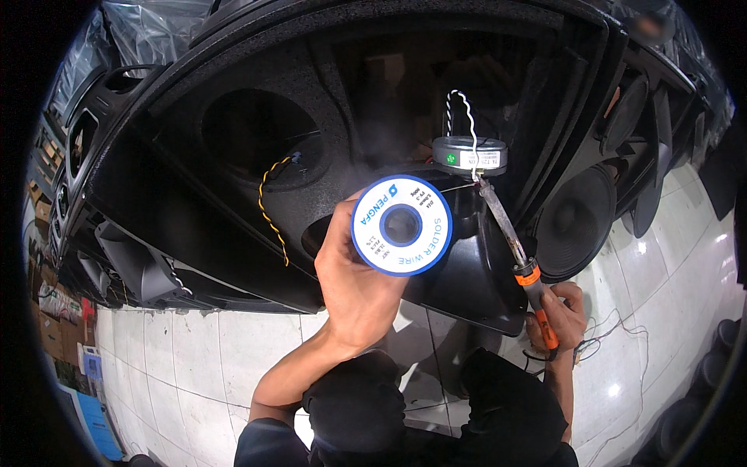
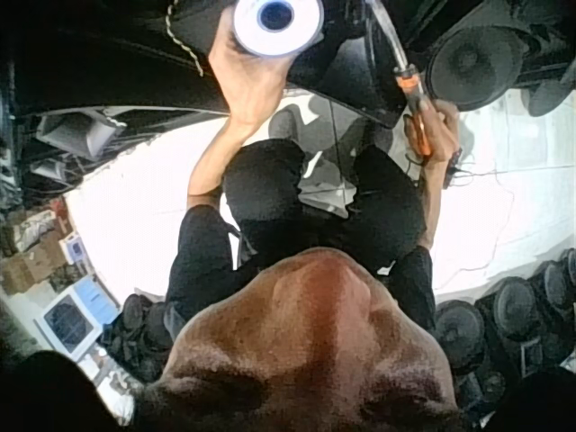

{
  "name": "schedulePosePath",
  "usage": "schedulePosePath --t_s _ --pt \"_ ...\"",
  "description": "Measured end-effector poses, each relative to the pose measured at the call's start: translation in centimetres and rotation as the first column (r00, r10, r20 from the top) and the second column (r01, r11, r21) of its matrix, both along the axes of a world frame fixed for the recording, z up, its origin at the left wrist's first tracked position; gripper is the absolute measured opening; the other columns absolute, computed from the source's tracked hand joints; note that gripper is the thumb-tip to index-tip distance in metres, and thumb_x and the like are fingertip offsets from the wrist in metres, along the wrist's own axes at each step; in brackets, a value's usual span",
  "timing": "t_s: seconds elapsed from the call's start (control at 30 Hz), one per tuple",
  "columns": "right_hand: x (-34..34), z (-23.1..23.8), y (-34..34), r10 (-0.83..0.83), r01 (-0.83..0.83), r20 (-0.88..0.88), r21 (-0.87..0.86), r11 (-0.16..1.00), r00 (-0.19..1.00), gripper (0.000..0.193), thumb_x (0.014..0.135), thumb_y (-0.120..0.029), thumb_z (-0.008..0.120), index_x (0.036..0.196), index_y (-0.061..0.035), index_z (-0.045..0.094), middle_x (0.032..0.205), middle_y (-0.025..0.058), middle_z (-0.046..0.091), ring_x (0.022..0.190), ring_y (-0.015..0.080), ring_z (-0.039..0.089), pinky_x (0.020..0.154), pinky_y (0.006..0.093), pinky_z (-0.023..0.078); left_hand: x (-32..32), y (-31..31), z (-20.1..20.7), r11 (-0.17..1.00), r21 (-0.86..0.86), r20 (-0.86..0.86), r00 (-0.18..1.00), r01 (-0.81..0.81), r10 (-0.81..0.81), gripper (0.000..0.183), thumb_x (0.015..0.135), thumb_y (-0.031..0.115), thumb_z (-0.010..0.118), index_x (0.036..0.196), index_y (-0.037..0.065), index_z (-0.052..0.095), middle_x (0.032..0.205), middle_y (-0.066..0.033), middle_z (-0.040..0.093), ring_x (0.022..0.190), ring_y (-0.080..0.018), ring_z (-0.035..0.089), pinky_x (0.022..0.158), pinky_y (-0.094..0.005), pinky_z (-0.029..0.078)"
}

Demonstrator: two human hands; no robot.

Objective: The person sits on the floor and uses a soldering iron and solder to connect wires to a speaker driver mounted in a large speaker enclosure. They strip wire ends, apply solder to terminals, and secure connections while handling the speaker and tools.

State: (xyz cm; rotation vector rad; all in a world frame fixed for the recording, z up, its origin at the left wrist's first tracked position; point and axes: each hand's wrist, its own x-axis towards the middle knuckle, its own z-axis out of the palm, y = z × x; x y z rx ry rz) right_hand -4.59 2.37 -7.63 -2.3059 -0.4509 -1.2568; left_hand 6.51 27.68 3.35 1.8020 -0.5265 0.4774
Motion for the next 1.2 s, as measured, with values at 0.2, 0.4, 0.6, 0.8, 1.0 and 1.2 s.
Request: schedulePosePath --t_s 0.2,0.4,0.6,0.8,1.0,1.2 --pt "0.07 -0.01 -0.05 0.012 -0.012 0.010 0.002 1.000 1.000 0.044 0.071 -0.005 0.079 0.113 -0.0077 0.067 0.101 0.0135 0.074 0.083 0.0254 0.061 0.070 0.0381 0.047 0.38 -0.35 -0.12 0.998 -0.059 -0.023 0.999 -0.037 0.036 0.059 0.069 0.012 0.088 0.118 0.000 0.059 0.106 -0.0129 0.069 0.100 -0.0228 0.069 0.091 -0.0367 0.054" --pt "0.14 -0.08 -0.11 0.021 -0.021 0.012 0.012 1.000 1.000 0.049 0.070 -0.005 0.079 0.117 -0.0089 0.065 0.101 0.0142 0.074 0.083 0.0263 0.061 0.070 0.0387 0.047 0.07 -0.18 0.04 1.000 -0.025 -0.025 1.000 -0.002 0.001 0.055 0.074 0.000 0.082 0.123 -0.001 0.056 0.110 -0.0125 0.066 0.104 -0.0200 0.066 0.095 -0.0335 0.051" --pt "0.11 -0.25 -0.19 0.022 -0.022 0.006 0.010 1.000 1.000 0.051 0.071 -0.006 0.080 0.119 -0.0111 0.063 0.102 0.0141 0.074 0.083 0.0268 0.062 0.071 0.0389 0.048 0.10 -0.09 -0.04 1.000 -0.007 0.012 1.000 -0.019 0.019 0.054 0.074 0.000 0.082 0.121 -0.001 0.056 0.109 -0.0123 0.067 0.104 -0.0195 0.066 0.094 -0.0332 0.052" --pt "0.09 -0.23 -0.11 0.030 -0.029 -0.004 0.048 0.998 1.000 0.047 0.072 -0.006 0.080 0.116 -0.0105 0.065 0.103 0.0141 0.074 0.086 0.0267 0.063 0.073 0.0395 0.048 0.10 -0.10 0.00 1.000 0.001 0.029 0.999 -0.021 0.021 0.053 0.075 0.001 0.082 0.121 -0.001 0.057 0.108 -0.0127 0.067 0.103 -0.0200 0.067 0.094 -0.0338 0.052" --pt "0.04 -0.34 -0.19 0.013 -0.012 -0.027 0.034 0.999 1.000 0.047 0.071 -0.005 0.081 0.115 -0.0096 0.066 0.104 0.0130 0.074 0.087 0.0261 0.062 0.075 0.0401 0.047 0.13 0.08 -0.16 1.000 0.003 0.025 0.999 -0.027 0.027 0.051 0.075 0.002 0.082 0.119 0.000 0.057 0.108 -0.0130 0.067 0.103 -0.0206 0.067 0.093 -0.0346 0.053" --pt "0.19 -0.22 -0.15 0.025 -0.024 -0.024 0.045 0.999 0.999 0.048 0.069 -0.002 0.080 0.114 -0.0095 0.066 0.103 0.0127 0.074 0.088 0.0263 0.062 0.074 0.0398 0.047 0.11 0.18 -0.14 1.000 0.002 0.024 0.999 -0.029 0.029 0.051 0.076 0.002 0.082 0.120 -0.001 0.057 0.108 -0.0134 0.067 0.103 -0.0211 0.067 0.094 -0.0353 0.053"
